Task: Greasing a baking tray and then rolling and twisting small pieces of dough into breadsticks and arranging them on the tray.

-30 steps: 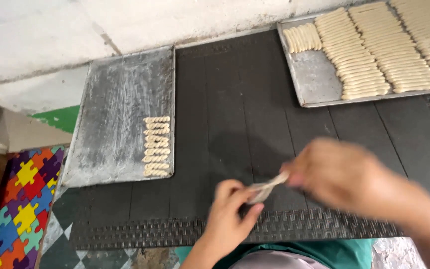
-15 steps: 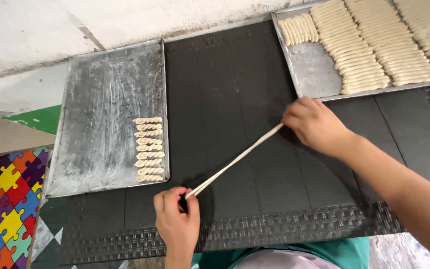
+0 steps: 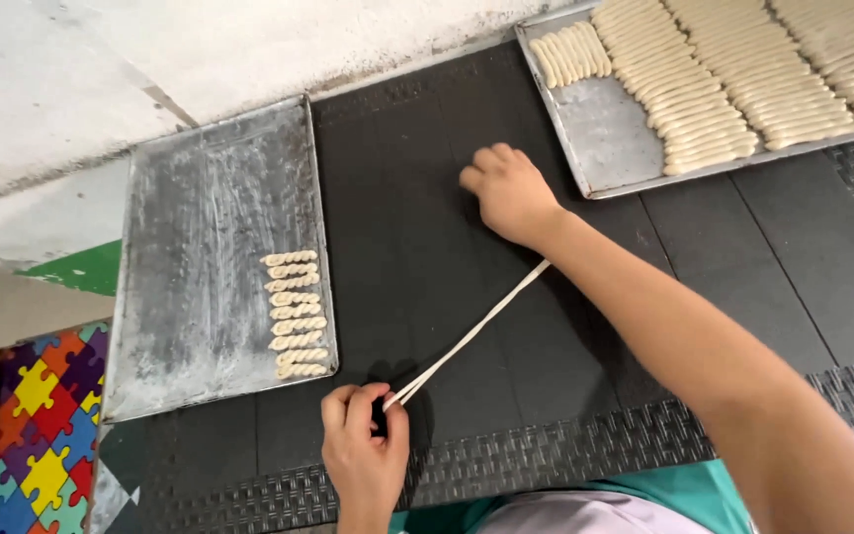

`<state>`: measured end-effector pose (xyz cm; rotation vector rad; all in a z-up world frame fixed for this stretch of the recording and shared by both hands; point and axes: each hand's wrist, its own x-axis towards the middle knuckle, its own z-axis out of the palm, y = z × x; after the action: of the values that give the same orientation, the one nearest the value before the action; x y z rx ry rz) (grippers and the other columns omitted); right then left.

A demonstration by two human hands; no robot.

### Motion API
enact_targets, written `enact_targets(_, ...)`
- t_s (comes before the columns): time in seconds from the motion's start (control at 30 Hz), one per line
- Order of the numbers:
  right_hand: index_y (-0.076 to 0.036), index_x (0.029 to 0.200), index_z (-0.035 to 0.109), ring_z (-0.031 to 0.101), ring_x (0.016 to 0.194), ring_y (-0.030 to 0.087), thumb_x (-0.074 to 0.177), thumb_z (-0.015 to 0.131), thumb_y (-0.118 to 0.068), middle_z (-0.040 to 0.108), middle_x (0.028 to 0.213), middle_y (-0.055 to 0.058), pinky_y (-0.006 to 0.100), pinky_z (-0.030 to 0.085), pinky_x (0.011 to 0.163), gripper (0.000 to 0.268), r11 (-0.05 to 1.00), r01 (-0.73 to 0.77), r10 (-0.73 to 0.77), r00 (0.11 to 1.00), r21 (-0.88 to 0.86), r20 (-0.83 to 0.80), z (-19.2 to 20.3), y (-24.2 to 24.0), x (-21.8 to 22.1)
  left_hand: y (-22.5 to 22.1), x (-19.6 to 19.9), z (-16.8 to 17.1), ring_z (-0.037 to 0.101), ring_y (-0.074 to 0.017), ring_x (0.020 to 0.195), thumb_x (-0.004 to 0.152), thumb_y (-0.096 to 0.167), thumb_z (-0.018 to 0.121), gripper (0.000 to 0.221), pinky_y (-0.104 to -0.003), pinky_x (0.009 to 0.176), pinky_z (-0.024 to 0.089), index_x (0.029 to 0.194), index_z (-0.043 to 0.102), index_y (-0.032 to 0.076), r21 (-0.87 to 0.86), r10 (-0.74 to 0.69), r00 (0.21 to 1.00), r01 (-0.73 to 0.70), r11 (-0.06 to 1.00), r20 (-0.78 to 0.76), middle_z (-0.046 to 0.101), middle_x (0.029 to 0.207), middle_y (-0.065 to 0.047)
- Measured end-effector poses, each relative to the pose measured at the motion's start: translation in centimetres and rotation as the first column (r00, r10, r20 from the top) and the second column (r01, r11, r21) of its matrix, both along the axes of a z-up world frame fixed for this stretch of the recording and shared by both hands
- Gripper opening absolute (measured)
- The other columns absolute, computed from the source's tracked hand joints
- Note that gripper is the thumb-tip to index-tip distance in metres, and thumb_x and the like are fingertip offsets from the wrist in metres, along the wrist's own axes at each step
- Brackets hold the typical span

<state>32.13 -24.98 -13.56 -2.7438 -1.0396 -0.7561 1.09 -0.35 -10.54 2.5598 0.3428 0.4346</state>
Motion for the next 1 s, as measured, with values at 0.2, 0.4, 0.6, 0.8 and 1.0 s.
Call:
enact_targets(0.2,-0.010,0.159,0.042,0.034,0.149,0.043,0.107,0.045,-0.056,0.042,0.157,0.021,0.052,0.027,0.122,0.069,0.990,-0.144,0.141,0.984,-0.014,-0.107,4.8,-4.4,-11.5,0.3,-0.3,0.4,0.057,-0.0115,0.061,0.092,0.019,0.071,0.017,-0.030,0.065,0.055,0.105,0.082,0.017,-0.195,0.017,1.000,-0.013,0.981,0.020,0.060,0.110,0.000)
enact_targets(0.4,-0.006,0.168,0.014,0.007,0.166,0.036,0.097,0.026,-0.073,0.014,0.177,0.015,0.048,0.009,0.135,0.098,0.968,-0.104,0.080,0.991,-0.231,-0.110,6.7,-12.4,-27.6,0.4,-1.3,2.1,0.065,-0.0124,0.068,0.093,0.026,0.072,0.015,-0.027,0.064,0.052,0.097,0.084,0.019,-0.388,-0.207,0.978,0.181,0.904,-0.026,0.065,0.099,0.001)
enact_targets(0.6,0.000,0.147,0.054,0.054,0.119,0.029,0.104,0.048,-0.007,0.060,0.130,0.011,0.042,0.049,0.104,0.044,0.996,-0.078,0.082,0.989,0.038,-0.124,2.7,-18.6,-31.9,-0.1,-0.5,9.6,0.055,-0.0119,0.070,0.091,0.027,0.082,0.016,-0.028,0.068,0.042,0.091,0.083,0.011,-0.888,-0.711,0.690,0.235,0.396,-0.134,0.062,0.096,-0.004)
enact_targets(0.8,-0.018,0.114,0.073,0.069,0.086,0.018,0.098,0.062,-0.030,0.072,0.101,-0.002,0.032,0.054,0.084,0.022,0.928,0.269,-0.103,0.850,0.259,-0.516,1.8,-20.0,-29.5,-0.8,0.3,12.8,0.062,-0.0246,0.093,0.092,0.029,0.075,0.025,-0.038,0.092,0.051,0.089,0.070,0.005,-0.913,-0.646,0.667,0.390,-0.122,0.372,0.057,0.107,-0.016)
enact_targets(1.0,0.000,0.107,0.076,0.075,0.076,0.018,0.100,0.069,-0.004,0.078,0.088,0.012,0.026,0.061,0.080,0.011,0.416,0.602,0.109,0.711,0.681,-0.695,2.2,-20.9,-26.9,-1.3,-0.4,10.2,0.053,-0.0272,0.101,0.098,0.018,0.070,0.019,-0.041,0.093,0.045,0.100,0.058,0.003,-0.801,-0.263,0.836,0.299,-0.518,0.482,0.049,0.111,-0.013)
